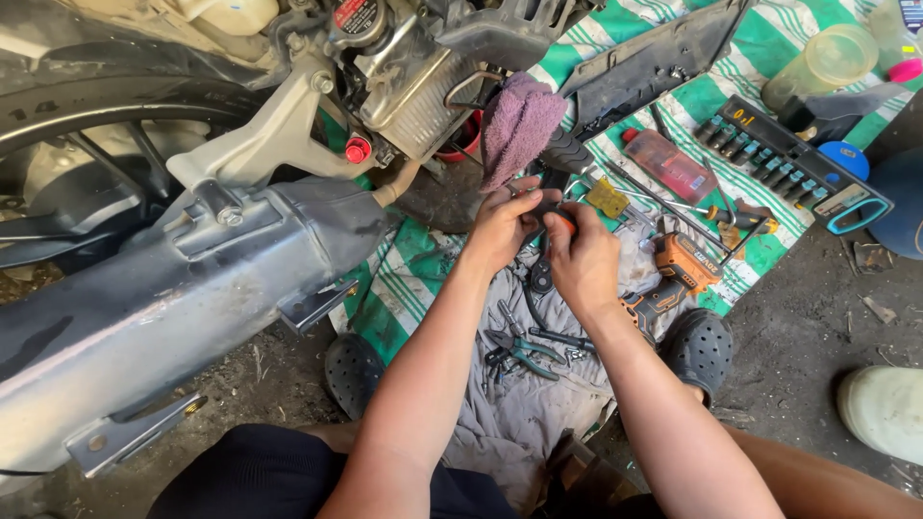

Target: Securing or removing screws from a motorcycle fairing using a screwdriver

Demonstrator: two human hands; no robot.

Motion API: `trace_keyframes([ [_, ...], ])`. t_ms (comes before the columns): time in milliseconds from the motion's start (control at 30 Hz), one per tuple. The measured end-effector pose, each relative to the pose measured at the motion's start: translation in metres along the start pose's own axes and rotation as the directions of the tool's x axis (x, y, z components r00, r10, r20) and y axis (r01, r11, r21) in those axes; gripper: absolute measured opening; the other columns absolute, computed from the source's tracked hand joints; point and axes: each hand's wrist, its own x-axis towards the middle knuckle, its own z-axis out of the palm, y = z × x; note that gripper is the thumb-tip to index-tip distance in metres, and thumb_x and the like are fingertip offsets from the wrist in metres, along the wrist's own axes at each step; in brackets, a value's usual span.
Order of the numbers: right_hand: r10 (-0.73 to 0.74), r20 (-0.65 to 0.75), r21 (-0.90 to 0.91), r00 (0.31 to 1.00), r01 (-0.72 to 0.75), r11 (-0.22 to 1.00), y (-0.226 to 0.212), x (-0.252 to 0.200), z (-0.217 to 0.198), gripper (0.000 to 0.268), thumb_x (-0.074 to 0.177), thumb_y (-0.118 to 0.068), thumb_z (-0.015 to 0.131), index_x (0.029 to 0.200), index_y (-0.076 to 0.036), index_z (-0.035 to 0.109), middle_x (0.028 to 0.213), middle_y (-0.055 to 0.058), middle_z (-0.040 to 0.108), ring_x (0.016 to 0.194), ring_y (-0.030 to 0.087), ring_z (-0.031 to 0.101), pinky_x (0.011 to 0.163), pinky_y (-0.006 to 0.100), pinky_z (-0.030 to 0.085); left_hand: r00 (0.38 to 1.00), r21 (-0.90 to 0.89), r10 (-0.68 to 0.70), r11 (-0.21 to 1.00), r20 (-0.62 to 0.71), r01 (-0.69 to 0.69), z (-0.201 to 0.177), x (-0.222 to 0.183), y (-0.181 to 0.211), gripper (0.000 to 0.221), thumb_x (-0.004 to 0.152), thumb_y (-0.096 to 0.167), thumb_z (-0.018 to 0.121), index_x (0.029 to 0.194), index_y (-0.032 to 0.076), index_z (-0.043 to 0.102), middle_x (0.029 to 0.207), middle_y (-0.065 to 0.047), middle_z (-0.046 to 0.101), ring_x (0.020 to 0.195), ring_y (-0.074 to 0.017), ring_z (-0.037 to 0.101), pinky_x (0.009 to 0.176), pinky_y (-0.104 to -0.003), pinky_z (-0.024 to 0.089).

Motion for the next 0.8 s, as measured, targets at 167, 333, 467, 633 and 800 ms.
trace_keyframes([
  [167,0.129,0.070,0.085,0.989,-0.135,0.987,0.006,0.005,-0.003,0.046,0.113,-0.045,0.071,0.141,-0.013,0.053,0.102,0.011,0.084,0.104,0.040,0.080,0.092,0.057,0.059,0.994,0.032,0.011,0.999,-0.108,-0.008,-0.006,0.023,-0.020,0.036,0.086,0.020,0.100,0.109,0.009,0.074,0.086,-0.006,0.077,0.059,-0.0071,0.056,0.056,-0.018,0.046],
  [333,-0.085,0.015,-0.082,0.996,0.086,0.993,0.008,0.001,-0.002,0.039,0.103,-0.034,0.086,0.129,-0.008,0.074,0.103,0.016,0.072,0.098,0.048,0.076,0.083,0.055,0.062,0.963,0.398,0.133,0.917,-0.235,-0.029,-0.014,0.038,-0.025,0.041,0.082,0.045,0.102,0.091,0.013,0.077,0.083,-0.007,0.079,0.058,-0.0125,0.058,0.052,-0.029,0.044],
  [467,0.143,0.087,-0.015,0.986,-0.142,0.990,-0.002,0.006,-0.010,0.036,0.117,-0.053,0.061,0.123,-0.021,0.079,0.092,0.007,0.083,0.103,0.040,0.079,0.089,0.054,0.060,0.992,-0.027,-0.063,0.998,-0.108,0.060,0.007,0.008,0.003,0.021,0.095,0.021,0.087,0.093,0.010,0.070,0.098,-0.017,0.084,0.058,-0.0042,0.048,0.055,-0.020,0.036],
  [633,0.204,0.143,0.170,0.968,-0.227,0.959,0.037,0.012,0.001,0.063,0.090,-0.029,0.096,0.134,-0.008,0.055,0.120,0.024,0.072,0.115,0.048,0.072,0.096,0.058,0.056,0.985,0.059,0.036,0.998,-0.169,-0.026,0.005,0.016,-0.011,0.025,0.082,0.011,0.099,0.091,0.009,0.076,0.077,-0.005,0.074,0.053,-0.0074,0.046,0.050,-0.020,0.037],
  [800,0.285,0.162,-0.011,0.945,-0.287,0.958,0.023,0.005,-0.004,0.043,0.111,-0.053,0.070,0.118,-0.011,0.073,0.088,0.011,0.081,0.101,0.040,0.079,0.089,0.055,0.058,0.959,0.357,0.101,0.934,-0.265,0.000,-0.002,0.022,-0.019,0.041,0.079,0.040,0.100,0.085,0.007,0.076,0.071,-0.004,0.070,0.056,-0.0092,0.054,0.048,-0.025,0.041],
])
